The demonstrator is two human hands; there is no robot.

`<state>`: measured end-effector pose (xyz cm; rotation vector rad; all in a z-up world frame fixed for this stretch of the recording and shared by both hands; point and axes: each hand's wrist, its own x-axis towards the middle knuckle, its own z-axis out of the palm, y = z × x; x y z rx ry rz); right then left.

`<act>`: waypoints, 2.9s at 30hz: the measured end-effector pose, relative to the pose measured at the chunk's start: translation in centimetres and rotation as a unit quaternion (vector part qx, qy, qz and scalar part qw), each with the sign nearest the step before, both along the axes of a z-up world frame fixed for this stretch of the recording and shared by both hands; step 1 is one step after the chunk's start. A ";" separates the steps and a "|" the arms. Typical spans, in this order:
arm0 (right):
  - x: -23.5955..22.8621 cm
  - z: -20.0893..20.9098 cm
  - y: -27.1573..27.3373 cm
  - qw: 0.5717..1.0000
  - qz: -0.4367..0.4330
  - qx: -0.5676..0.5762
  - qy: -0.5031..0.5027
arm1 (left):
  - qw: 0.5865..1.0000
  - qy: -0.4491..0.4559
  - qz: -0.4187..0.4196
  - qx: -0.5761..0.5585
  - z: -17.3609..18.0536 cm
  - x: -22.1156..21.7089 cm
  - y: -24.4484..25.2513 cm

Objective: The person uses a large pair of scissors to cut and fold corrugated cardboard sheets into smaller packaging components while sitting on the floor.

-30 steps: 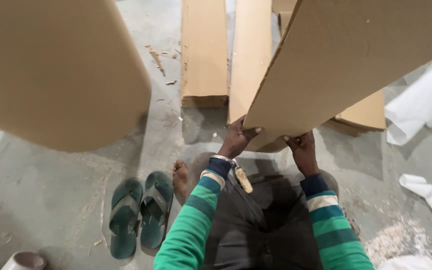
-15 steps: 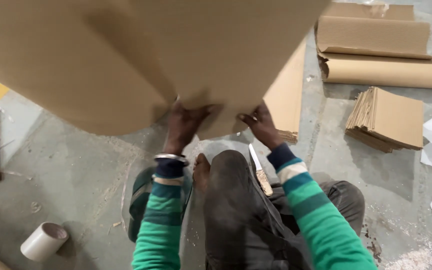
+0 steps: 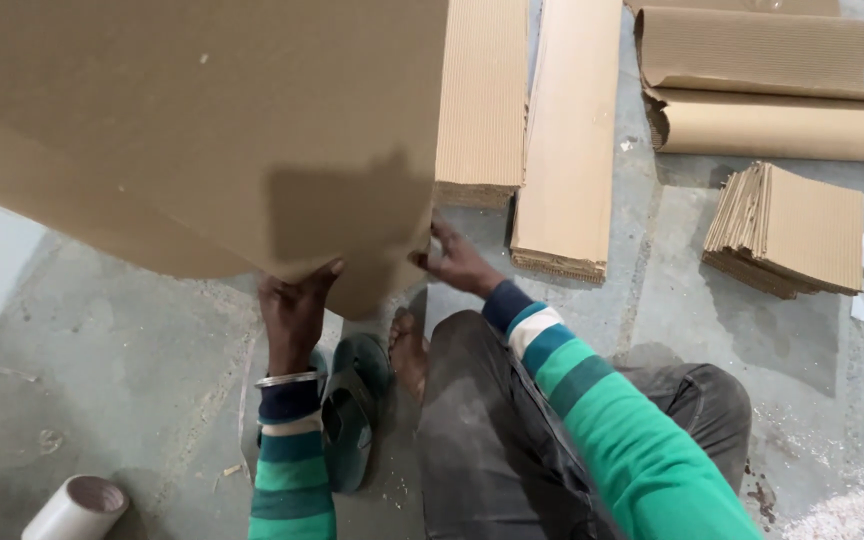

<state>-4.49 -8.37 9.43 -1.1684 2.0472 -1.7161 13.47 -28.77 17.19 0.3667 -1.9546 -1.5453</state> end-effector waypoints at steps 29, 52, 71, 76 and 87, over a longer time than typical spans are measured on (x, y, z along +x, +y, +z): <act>-13.1 -7.0 2.4 0.783 -0.542 0.303 0.028 | 0.995 -0.020 0.035 0.092 -2.1 -1.0 0.8; -12.3 -3.3 7.5 0.836 -0.318 0.270 0.356 | 0.985 -0.018 0.009 0.171 -2.2 -1.1 0.5; -1.4 -7.0 19.3 0.890 -0.444 0.070 0.079 | 0.995 -0.046 0.064 0.056 0.2 -1.3 0.5; -8.0 -8.7 18.6 0.874 -0.437 0.139 -0.159 | 0.993 -0.078 0.084 0.014 0.1 -1.6 0.2; -9.1 -4.9 15.7 0.957 -0.177 -0.142 -0.181 | 0.990 -0.068 0.105 0.063 -0.3 -2.3 -0.1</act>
